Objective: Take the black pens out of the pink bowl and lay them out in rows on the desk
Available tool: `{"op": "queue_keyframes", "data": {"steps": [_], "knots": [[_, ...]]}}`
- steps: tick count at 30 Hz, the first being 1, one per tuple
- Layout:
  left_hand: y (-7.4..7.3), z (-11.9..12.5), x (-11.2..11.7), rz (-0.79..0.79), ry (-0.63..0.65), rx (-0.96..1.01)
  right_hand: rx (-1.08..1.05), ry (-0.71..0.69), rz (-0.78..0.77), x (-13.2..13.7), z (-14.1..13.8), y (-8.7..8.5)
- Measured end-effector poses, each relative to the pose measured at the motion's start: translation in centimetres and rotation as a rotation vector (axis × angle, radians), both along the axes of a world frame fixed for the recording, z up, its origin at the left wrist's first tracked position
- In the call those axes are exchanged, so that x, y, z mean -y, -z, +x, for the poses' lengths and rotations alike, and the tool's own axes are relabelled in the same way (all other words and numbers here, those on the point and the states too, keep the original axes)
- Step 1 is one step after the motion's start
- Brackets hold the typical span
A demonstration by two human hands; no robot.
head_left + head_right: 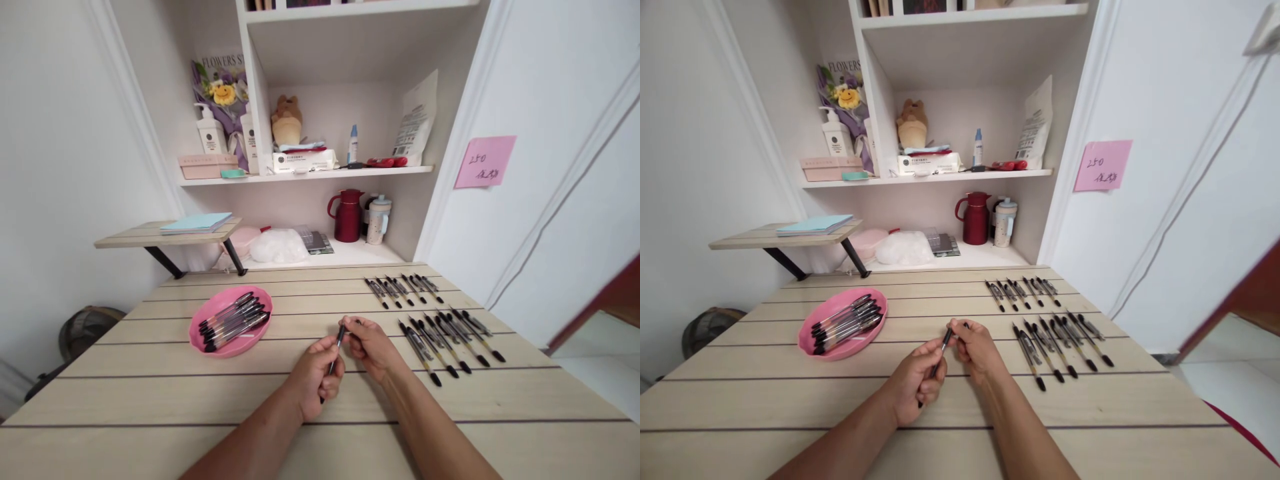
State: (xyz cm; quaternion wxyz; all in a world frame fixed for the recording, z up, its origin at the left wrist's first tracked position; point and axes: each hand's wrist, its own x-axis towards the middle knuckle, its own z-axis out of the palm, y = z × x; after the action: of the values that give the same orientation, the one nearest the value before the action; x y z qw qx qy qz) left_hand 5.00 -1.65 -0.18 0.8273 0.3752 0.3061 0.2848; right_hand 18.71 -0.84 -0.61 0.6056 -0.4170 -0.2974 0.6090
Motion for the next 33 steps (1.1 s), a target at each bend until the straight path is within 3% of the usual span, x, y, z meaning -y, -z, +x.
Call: {"op": "queue_keyframes", "data": {"steps": [7, 11, 15, 20, 25, 33], "knots": [[-0.2, -0.4, -0.1, -0.009, 0.094, 0.013, -0.156, 0.158, 0.054, -0.6, 0.7, 0.3], [-0.3, -0.5, 0.0, 0.030, 0.076, 0.028, -0.292, 0.252, 0.039, -0.9, 1.3, 0.6], [0.1, 0.0, 0.1, 0.136, -0.071, -0.062, -0.344, 0.180, -0.119, -0.6, 0.9, 0.7], [1.3, 1.5, -0.3, 0.485, -0.357, -0.146, -0.389, 0.015, -0.195, 0.1, -1.0, 0.6], [2.2, 2.3, -1.0, 0.560, -0.387, -0.271, -0.410, -0.093, -0.172, 0.5, -2.4, 0.5], [2.5, 2.1, -1.5, 0.535, -0.412, -0.303, -0.454, 0.068, -0.099, 0.2, -2.9, 0.2]]}}
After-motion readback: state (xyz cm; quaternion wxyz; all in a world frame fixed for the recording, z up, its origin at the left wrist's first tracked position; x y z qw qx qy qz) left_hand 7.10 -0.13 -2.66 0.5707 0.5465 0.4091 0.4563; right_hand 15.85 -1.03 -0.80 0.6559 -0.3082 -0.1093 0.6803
